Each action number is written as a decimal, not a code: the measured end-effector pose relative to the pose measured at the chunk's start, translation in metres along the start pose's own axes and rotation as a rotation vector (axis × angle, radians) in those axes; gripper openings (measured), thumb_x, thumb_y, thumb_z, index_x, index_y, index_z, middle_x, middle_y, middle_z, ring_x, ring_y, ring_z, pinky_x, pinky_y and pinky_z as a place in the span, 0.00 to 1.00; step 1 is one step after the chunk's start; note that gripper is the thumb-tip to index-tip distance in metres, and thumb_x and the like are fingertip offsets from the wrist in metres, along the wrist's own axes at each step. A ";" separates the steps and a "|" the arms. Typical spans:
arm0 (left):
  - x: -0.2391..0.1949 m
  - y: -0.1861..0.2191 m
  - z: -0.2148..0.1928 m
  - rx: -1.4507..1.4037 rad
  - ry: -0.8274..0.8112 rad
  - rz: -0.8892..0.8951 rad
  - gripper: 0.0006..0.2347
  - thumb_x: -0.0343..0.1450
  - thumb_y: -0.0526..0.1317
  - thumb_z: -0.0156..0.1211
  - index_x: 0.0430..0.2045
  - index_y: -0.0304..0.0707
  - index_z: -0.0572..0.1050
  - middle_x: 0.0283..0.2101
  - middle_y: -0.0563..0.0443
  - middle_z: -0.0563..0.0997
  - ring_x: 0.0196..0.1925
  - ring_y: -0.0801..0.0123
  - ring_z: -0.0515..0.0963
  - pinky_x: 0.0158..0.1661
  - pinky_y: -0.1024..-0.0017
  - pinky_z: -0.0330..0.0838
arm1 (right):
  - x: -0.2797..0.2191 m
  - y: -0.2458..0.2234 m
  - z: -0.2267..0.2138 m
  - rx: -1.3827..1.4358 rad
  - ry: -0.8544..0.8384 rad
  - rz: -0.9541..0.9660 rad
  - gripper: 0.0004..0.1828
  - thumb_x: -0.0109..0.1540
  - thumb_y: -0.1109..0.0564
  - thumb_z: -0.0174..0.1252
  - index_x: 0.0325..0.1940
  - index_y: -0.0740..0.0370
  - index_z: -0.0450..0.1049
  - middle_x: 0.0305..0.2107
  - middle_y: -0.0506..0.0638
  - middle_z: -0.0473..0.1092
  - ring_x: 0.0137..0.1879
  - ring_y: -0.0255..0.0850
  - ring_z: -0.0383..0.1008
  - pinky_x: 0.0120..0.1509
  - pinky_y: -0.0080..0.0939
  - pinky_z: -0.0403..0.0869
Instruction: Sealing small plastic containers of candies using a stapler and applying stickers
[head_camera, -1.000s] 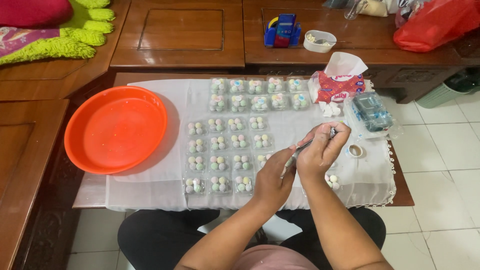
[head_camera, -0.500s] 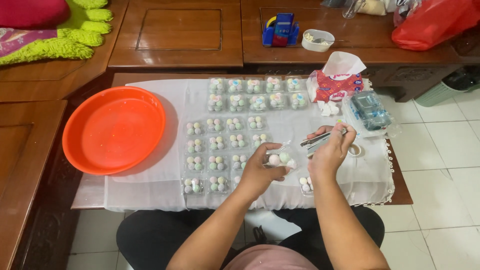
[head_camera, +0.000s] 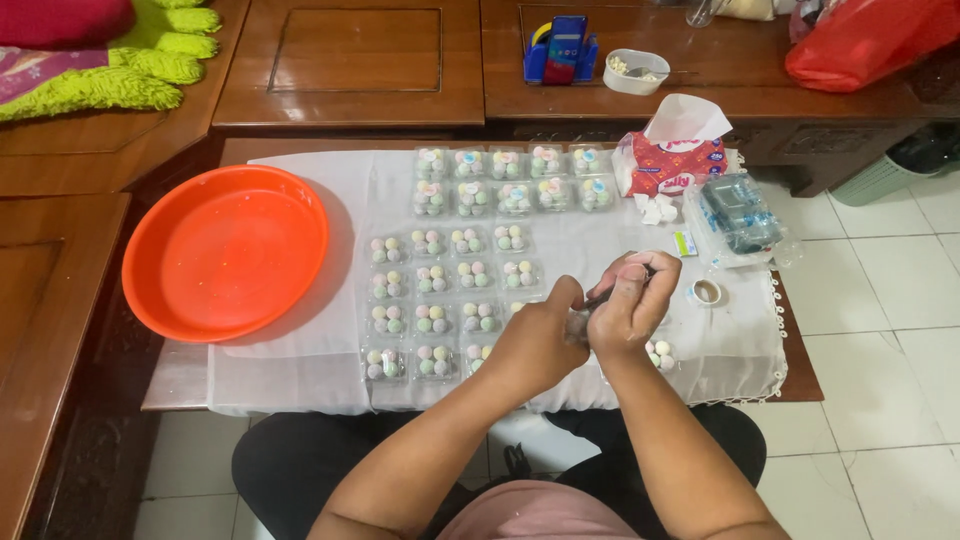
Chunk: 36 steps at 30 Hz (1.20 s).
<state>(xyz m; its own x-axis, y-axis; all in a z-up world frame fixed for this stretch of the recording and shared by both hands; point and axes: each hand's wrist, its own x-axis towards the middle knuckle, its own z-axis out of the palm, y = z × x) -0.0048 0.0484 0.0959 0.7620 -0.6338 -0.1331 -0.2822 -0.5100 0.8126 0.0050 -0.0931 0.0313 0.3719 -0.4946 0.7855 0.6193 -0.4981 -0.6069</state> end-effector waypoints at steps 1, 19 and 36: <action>-0.001 0.001 0.000 0.000 0.001 0.000 0.15 0.67 0.39 0.59 0.44 0.42 0.63 0.31 0.31 0.81 0.38 0.36 0.84 0.40 0.51 0.78 | 0.001 0.003 0.002 0.001 0.000 -0.001 0.12 0.73 0.55 0.40 0.43 0.68 0.59 0.13 0.50 0.61 0.13 0.39 0.61 0.24 0.34 0.67; 0.042 -0.075 0.077 -1.662 0.293 -0.287 0.19 0.64 0.24 0.64 0.48 0.39 0.72 0.41 0.43 0.79 0.43 0.55 0.83 0.47 0.52 0.82 | 0.016 0.027 -0.028 0.067 0.325 0.674 0.06 0.74 0.50 0.40 0.52 0.51 0.56 0.24 0.51 0.66 0.23 0.43 0.75 0.24 0.37 0.79; 0.019 -0.025 0.074 -0.289 0.601 0.464 0.20 0.71 0.28 0.60 0.59 0.40 0.73 0.51 0.44 0.81 0.56 0.53 0.80 0.57 0.59 0.75 | 0.008 0.024 -0.017 -0.094 0.185 0.202 0.07 0.75 0.54 0.36 0.47 0.60 0.56 0.15 0.50 0.63 0.15 0.39 0.69 0.21 0.30 0.70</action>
<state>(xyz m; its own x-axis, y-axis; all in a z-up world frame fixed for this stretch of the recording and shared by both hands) -0.0265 0.0061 0.0306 0.8106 -0.2806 0.5140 -0.5470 -0.0496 0.8357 0.0116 -0.1212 0.0211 0.3439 -0.7077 0.6172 0.4755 -0.4356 -0.7643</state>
